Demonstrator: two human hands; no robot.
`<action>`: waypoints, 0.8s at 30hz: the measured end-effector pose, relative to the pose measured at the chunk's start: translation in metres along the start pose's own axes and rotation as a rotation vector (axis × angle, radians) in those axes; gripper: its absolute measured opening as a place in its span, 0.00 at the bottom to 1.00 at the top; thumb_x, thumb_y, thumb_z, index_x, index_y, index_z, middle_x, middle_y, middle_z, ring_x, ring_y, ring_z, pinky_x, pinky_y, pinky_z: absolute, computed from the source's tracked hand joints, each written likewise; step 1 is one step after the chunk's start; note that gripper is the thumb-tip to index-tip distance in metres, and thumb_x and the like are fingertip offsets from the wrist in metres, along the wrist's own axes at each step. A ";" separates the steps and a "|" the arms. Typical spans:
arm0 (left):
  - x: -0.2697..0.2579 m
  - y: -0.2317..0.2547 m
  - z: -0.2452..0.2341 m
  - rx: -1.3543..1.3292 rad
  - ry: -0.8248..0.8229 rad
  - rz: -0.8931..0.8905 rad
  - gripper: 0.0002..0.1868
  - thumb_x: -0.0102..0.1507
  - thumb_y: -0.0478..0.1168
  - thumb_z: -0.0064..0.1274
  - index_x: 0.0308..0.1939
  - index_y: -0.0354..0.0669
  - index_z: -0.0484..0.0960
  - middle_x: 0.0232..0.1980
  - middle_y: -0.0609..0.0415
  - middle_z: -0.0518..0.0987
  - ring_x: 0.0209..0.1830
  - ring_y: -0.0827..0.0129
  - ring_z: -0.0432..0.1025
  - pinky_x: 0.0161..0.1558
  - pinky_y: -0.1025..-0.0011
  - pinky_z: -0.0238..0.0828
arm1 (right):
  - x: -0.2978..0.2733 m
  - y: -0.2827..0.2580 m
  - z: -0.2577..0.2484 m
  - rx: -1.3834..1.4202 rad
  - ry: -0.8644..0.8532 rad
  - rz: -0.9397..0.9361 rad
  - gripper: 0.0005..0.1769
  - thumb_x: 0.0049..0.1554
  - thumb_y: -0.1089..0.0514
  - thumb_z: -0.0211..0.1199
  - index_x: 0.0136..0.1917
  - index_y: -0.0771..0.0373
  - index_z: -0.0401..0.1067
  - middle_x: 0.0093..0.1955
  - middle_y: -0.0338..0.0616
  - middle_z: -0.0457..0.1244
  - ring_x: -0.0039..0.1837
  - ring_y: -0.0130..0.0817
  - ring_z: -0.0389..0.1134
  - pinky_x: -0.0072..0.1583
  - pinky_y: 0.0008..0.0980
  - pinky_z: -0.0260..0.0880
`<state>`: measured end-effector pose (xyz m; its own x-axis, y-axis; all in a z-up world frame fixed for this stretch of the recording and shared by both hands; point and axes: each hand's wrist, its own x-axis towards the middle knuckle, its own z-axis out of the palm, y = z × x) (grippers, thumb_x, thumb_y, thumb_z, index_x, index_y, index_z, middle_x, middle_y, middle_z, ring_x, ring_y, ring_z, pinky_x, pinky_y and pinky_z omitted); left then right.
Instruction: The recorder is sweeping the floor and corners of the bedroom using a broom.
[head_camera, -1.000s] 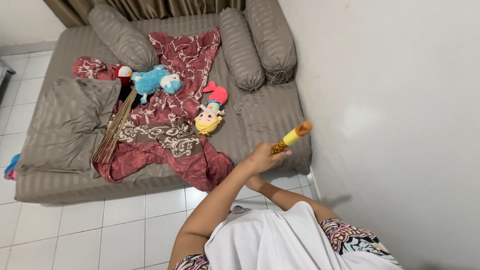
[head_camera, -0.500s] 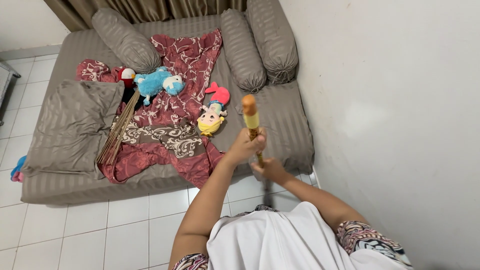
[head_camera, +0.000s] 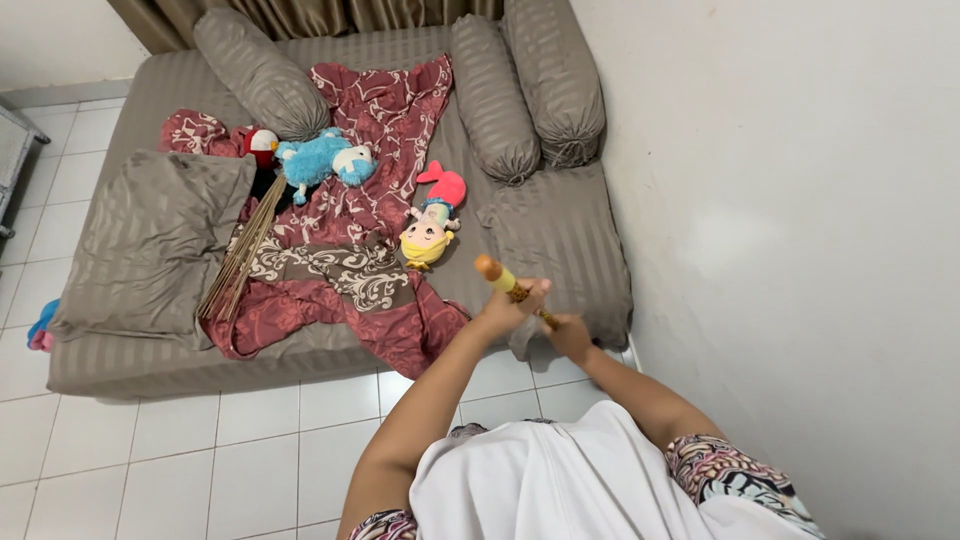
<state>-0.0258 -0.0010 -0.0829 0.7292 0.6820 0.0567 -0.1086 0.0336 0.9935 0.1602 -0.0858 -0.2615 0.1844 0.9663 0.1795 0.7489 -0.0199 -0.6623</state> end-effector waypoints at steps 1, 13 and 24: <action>-0.004 0.006 0.005 -0.001 0.000 -0.003 0.23 0.71 0.51 0.48 0.26 0.41 0.74 0.24 0.62 0.71 0.26 0.77 0.66 0.33 0.72 0.66 | -0.007 0.004 0.016 0.000 -0.002 0.002 0.09 0.53 0.54 0.67 0.39 0.62 0.79 0.36 0.55 0.68 0.39 0.54 0.70 0.42 0.46 0.70; -0.028 0.103 0.024 0.400 0.086 -0.254 0.25 0.65 0.58 0.55 0.33 0.35 0.82 0.20 0.58 0.71 0.21 0.74 0.62 0.26 0.65 0.64 | -0.012 -0.062 0.133 0.540 -0.296 -0.127 0.23 0.64 0.54 0.57 0.69 0.64 0.63 0.69 0.48 0.60 0.70 0.36 0.60 0.67 0.40 0.61; -0.038 0.147 0.017 0.405 0.021 0.033 0.19 0.62 0.54 0.59 0.38 0.40 0.83 0.22 0.58 0.74 0.23 0.80 0.66 0.28 0.69 0.67 | -0.012 -0.144 0.064 0.584 -0.231 -0.204 0.20 0.58 0.58 0.64 0.62 0.66 0.67 0.59 0.48 0.64 0.61 0.37 0.66 0.60 0.40 0.66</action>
<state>-0.0578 -0.0340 0.0630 0.7152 0.6929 0.0910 0.1463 -0.2759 0.9500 0.0093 -0.0782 -0.2145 -0.1149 0.9674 0.2255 0.2737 0.2491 -0.9290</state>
